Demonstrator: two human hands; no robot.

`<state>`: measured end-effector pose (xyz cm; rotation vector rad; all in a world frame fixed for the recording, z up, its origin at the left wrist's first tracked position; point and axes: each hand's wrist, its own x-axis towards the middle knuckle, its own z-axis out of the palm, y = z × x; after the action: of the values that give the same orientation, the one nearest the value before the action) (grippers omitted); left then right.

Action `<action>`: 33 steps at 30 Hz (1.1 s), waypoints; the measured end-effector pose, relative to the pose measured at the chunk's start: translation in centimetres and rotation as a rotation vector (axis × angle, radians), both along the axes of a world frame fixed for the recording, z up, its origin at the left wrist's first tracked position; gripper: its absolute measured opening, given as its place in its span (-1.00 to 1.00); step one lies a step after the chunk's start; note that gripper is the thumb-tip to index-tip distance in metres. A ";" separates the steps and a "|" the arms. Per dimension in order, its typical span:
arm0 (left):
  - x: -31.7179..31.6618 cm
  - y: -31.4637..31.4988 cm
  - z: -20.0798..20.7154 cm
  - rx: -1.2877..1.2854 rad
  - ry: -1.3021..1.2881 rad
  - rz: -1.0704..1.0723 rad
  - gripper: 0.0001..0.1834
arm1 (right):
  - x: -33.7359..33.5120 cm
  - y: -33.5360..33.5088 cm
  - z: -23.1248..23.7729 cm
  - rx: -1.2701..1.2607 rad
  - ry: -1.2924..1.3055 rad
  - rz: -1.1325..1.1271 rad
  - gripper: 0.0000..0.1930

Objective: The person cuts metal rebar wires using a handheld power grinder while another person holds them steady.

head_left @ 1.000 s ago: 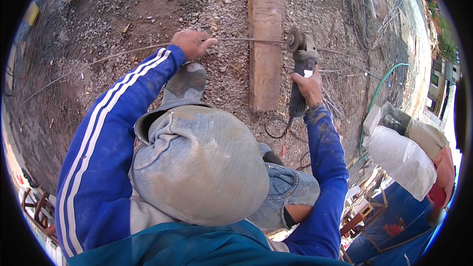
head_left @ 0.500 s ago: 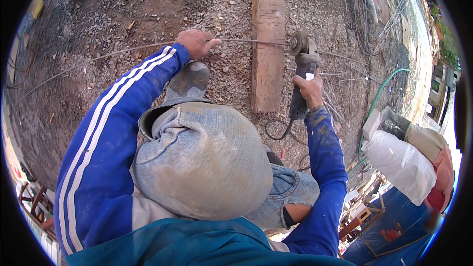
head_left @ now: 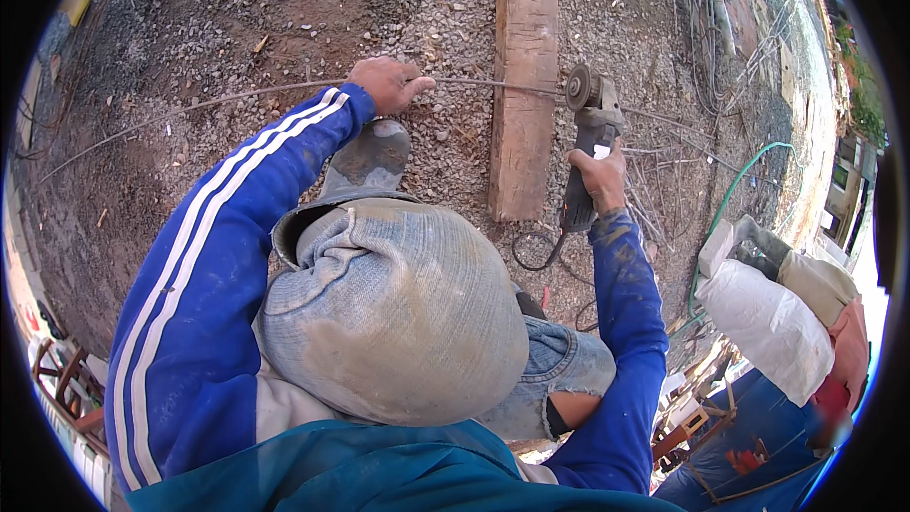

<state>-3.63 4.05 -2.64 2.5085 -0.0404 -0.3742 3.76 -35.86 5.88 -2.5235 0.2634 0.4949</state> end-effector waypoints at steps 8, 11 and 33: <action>-0.1 0.2 0.0 0.005 -0.007 0.003 -0.47 | -0.4 0.9 1.1 0.040 0.031 0.004 -0.34; 0.1 0.0 0.3 0.003 0.015 0.000 -0.47 | -0.4 0.4 0.7 0.050 0.022 0.002 -0.33; 0.0 -0.2 -0.1 0.005 -0.045 -0.012 -0.49 | -0.6 -0.8 0.1 -0.022 0.012 0.006 -0.33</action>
<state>-3.59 3.86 -2.74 2.5227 -0.0724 -0.3226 3.16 -36.63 5.99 -2.5436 0.2671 0.5128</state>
